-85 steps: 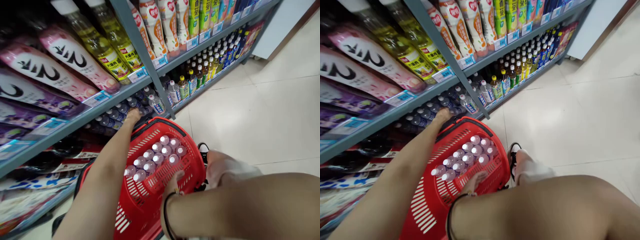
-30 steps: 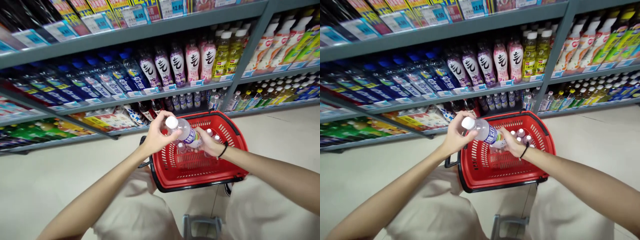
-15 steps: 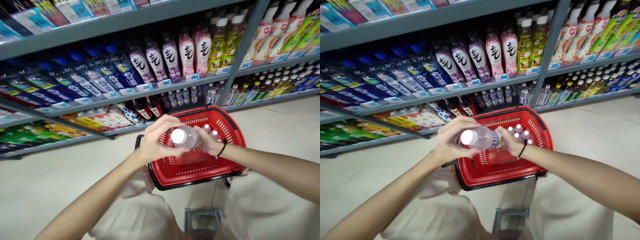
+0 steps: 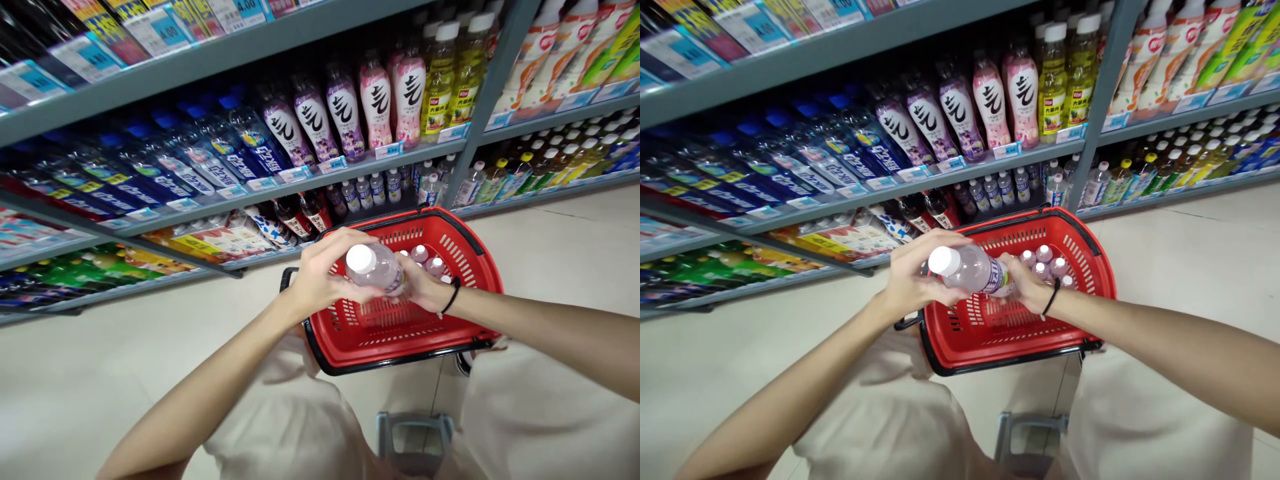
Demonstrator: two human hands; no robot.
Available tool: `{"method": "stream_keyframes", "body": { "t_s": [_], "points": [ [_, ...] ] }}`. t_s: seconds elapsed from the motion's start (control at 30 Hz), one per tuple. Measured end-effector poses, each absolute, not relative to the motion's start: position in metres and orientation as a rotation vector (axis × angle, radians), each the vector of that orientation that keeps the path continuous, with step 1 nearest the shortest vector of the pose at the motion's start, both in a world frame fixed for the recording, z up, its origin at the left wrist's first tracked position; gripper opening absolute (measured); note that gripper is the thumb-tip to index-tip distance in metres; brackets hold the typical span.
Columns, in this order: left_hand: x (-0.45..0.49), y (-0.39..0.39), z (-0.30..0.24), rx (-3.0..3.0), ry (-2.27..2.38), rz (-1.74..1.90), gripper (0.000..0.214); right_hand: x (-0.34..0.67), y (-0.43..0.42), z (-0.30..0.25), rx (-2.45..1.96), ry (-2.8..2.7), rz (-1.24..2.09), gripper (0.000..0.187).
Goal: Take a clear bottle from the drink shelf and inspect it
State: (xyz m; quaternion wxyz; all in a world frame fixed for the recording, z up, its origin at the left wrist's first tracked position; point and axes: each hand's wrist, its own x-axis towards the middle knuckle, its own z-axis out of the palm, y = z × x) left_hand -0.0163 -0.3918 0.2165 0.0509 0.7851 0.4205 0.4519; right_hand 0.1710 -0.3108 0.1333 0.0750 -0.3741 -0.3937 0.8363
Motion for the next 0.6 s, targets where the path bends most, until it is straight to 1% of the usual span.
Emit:
{"method": "stream_keyframes", "body": {
  "t_s": [0.1, 0.2, 0.3, 0.37, 0.5, 0.6],
  "points": [
    [-0.017, -0.392, 0.214, 2.362, 1.335, 1.338, 0.058, 0.172, -0.314, 0.138, -1.128, -1.107, 2.531, 0.044],
    [-0.015, -0.394, 0.214, 2.264, 1.407, 1.225, 0.055, 0.172, -0.317, 0.139, -1.146, -1.049, 2.522, 0.040],
    [-0.011, -0.397, 0.214, 2.217, 1.461, 1.100, 0.065, 0.170, -0.321, 0.136, -1.210, -0.935, 2.510, 0.035],
    [-0.008, -0.398, 0.214, 2.229, 1.473, 1.048, 0.071, 0.169, -0.323, 0.133, -1.228, -0.897, 2.524, 0.037],
    [-0.007, -0.399, 0.214, 2.233, 1.474, 1.020, 0.065, 0.168, -0.327, 0.131, -1.222, -0.959, 2.568, 0.045],
    [-0.008, -0.398, 0.214, 2.222, 1.494, 1.007, 0.064, 0.169, -0.328, 0.135, -1.234, -0.966, 2.566, 0.044]
  ]
}}
